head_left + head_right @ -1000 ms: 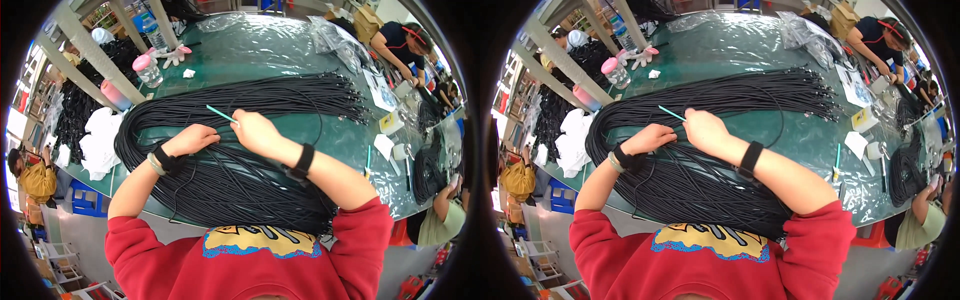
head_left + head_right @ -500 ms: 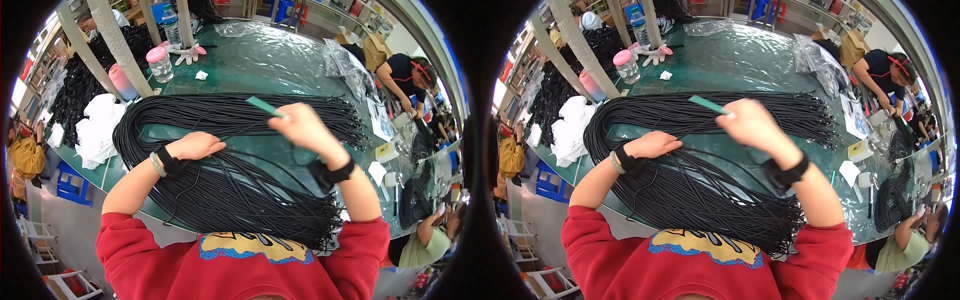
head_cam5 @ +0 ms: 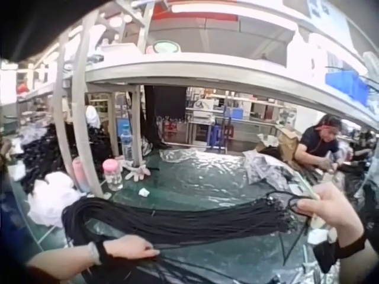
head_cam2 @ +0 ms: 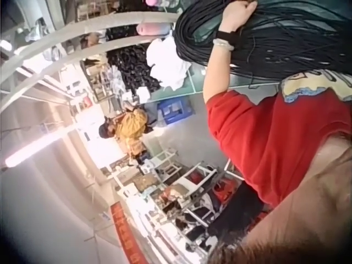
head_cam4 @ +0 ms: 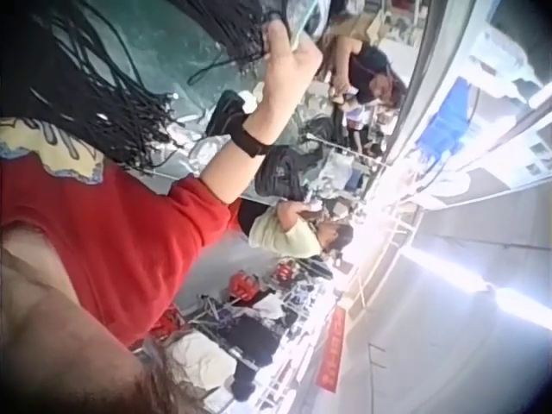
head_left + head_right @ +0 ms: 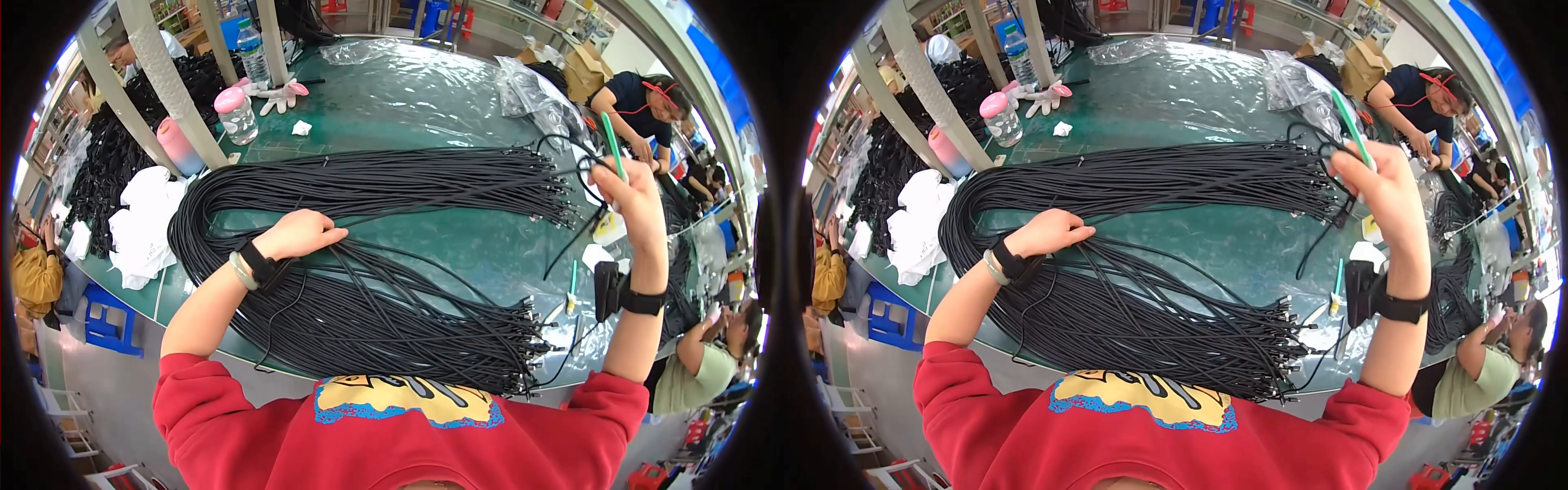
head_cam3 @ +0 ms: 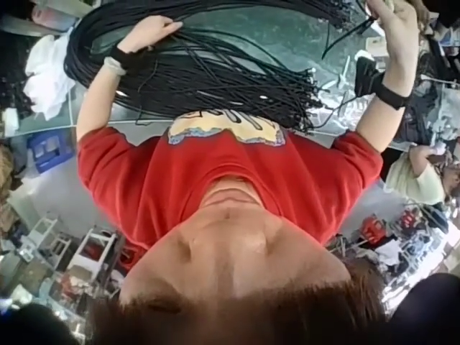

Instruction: The person wipes the connectors of several black cables with a cloth-wrapped tool and then sorts through the bundle by hand. They continue picking out individual cables to wipe their connectors with the tool before gathering them back together.

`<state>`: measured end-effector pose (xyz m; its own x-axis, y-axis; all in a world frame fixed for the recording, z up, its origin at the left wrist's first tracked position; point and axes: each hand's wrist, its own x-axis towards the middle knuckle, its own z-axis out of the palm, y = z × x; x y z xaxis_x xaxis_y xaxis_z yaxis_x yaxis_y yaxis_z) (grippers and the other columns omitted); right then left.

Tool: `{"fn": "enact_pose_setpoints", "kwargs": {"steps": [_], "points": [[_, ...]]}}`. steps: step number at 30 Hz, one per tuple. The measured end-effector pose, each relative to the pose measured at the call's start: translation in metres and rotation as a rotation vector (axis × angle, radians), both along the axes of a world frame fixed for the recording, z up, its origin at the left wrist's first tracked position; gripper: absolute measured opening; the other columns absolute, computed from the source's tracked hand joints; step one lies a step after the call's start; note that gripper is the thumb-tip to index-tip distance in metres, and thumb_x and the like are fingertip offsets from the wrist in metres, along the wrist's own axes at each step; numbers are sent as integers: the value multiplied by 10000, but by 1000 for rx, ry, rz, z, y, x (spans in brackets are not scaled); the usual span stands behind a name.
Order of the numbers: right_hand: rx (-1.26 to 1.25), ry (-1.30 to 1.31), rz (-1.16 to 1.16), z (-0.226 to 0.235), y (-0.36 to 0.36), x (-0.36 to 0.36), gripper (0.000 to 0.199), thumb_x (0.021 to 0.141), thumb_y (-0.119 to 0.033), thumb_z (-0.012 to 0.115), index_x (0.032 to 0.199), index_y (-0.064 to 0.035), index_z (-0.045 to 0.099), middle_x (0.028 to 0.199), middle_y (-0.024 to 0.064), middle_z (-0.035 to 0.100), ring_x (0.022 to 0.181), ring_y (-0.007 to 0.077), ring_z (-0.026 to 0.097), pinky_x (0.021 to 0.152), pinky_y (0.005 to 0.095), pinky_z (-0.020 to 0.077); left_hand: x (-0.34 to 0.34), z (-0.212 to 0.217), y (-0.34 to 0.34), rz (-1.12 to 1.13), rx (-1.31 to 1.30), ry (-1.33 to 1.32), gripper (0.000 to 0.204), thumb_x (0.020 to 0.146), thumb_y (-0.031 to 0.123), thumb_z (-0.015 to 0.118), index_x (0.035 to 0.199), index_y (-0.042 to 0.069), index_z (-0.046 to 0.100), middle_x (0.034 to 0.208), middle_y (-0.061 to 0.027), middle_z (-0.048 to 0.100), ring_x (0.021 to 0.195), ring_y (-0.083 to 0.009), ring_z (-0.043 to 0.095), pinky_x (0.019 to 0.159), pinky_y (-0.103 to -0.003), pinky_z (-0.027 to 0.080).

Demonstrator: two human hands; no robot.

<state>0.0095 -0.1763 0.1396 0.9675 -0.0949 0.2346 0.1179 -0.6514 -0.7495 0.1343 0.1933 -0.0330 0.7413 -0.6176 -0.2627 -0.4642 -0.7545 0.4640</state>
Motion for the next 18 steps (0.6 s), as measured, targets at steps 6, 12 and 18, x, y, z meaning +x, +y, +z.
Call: {"fn": "enact_pose_setpoints", "kwargs": {"steps": [6,12,18], "points": [[67,10,-189,-12,-35,-18,202,807,-226,547,707,-54,582,513,-78,399,445,-4,291,417,179,175,1,8,0,-19,37,-13,446,832,416,435,790,18,633,706,-152,585,712,-296,558,660,-372,431],[118,113,-185,-26,-37,-31,201,818,-216,539,757,-31,588,522,-68,416,442,4,308,422,175,188,2,-5,12,-203,-186,-382,223,759,232,558,779,23,634,747,-116,583,770,-272,541,690,-359,434],[128,-132,-58,-6,8,-54,199,812,-176,541,782,15,586,573,-31,478,469,16,343,439,180,223,5,0,-10,-373,-299,-443,105,715,99,589,783,30,629,750,-93,553,748,-236,543,661,-319,436]]}}
